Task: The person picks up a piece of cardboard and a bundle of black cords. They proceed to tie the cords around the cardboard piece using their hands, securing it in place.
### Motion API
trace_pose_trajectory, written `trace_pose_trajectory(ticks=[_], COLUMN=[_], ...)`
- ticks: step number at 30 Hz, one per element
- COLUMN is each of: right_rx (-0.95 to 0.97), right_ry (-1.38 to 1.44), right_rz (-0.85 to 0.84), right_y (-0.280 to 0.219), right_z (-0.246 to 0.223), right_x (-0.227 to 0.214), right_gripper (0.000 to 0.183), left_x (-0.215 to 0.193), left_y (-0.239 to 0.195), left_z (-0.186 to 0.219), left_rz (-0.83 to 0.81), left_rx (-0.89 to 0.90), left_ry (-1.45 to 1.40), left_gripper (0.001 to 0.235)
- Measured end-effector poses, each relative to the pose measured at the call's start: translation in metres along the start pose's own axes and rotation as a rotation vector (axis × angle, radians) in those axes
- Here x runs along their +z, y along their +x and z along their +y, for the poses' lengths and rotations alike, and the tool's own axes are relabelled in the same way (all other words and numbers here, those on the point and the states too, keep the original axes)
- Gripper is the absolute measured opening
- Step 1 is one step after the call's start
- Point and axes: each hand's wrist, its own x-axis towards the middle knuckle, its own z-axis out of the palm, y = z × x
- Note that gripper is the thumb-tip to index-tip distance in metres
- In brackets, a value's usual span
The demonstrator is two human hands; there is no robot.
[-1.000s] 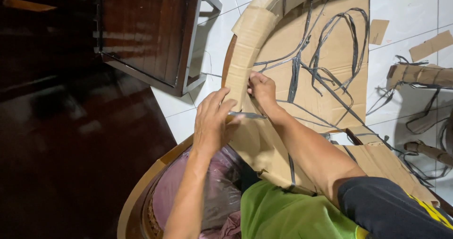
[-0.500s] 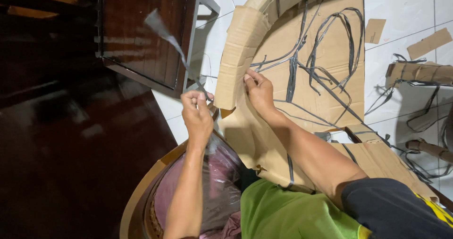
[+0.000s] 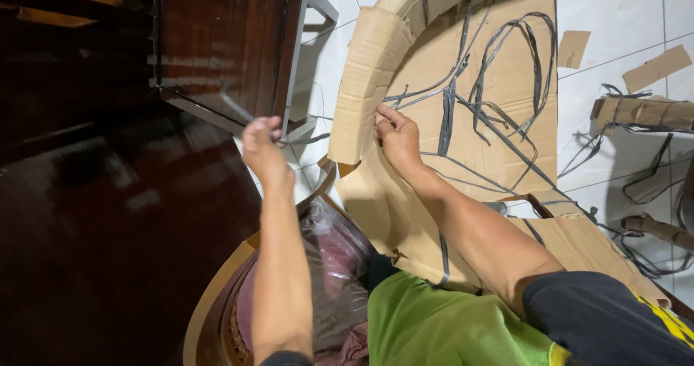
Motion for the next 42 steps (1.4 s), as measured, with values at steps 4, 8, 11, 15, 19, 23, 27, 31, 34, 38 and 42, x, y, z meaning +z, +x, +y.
trace_pose_trajectory(ticks=[4,8,11,15,19,23,27,31,34,38,42], right_rx=[-0.001,-0.117,-0.184,-0.217,-0.273,-0.398,-0.83,-1.149,-1.128,-1.09,-1.093], right_ry=[0.077,0.162,0.169,0.131,-0.007,-0.105,-0.361,-0.466,-0.501,-0.547,-0.49], right_rz=[0.017,0.041,0.039,-0.015,-0.041,-0.012,-0.041,-0.125,-0.217,-0.244,-0.324], right_y=[-0.011,-0.024,-0.03,-0.042,-0.057,-0.075,-0.08,-0.061,-0.058,-0.053,-0.059], right_z=[-0.016,-0.035,-0.044,-0.057,-0.072,-0.088,-0.087,-0.072,-0.101,-0.103,-0.118], right_x=[0.005,0.004,0.0,-0.013,-0.027,-0.041,-0.043,-0.038,-0.026,-0.019,-0.007], right_gripper=[0.031,0.026,0.032,0.046,0.016,0.012,0.013,0.014,0.012,0.006,0.006], left_x=[0.009,0.042,0.057,0.064,0.063,0.055,0.043,0.034,0.034,0.033,0.036], left_y=[0.017,-0.045,-0.072,-0.081,-0.073,-0.072,-0.071,-0.066,-0.061,-0.075,-0.096], left_z=[0.012,0.048,0.056,0.06,0.038,0.039,0.043,0.038,0.028,0.025,0.021], left_rz=[-0.083,-0.371,-0.497,-0.535,-0.508,-0.49,-0.461,-0.51,-0.502,-0.407,-0.218], left_rx=[0.117,0.303,0.491,0.785,0.887,0.947,1.06,1.041,0.975,0.946,0.899], left_ry=[-0.025,0.017,0.337,0.555,0.734,0.824,0.838,0.805,0.755,0.73,0.772], left_gripper=[0.009,0.011,0.013,0.014,0.013,0.014,0.014,0.015,0.015,0.014,0.06])
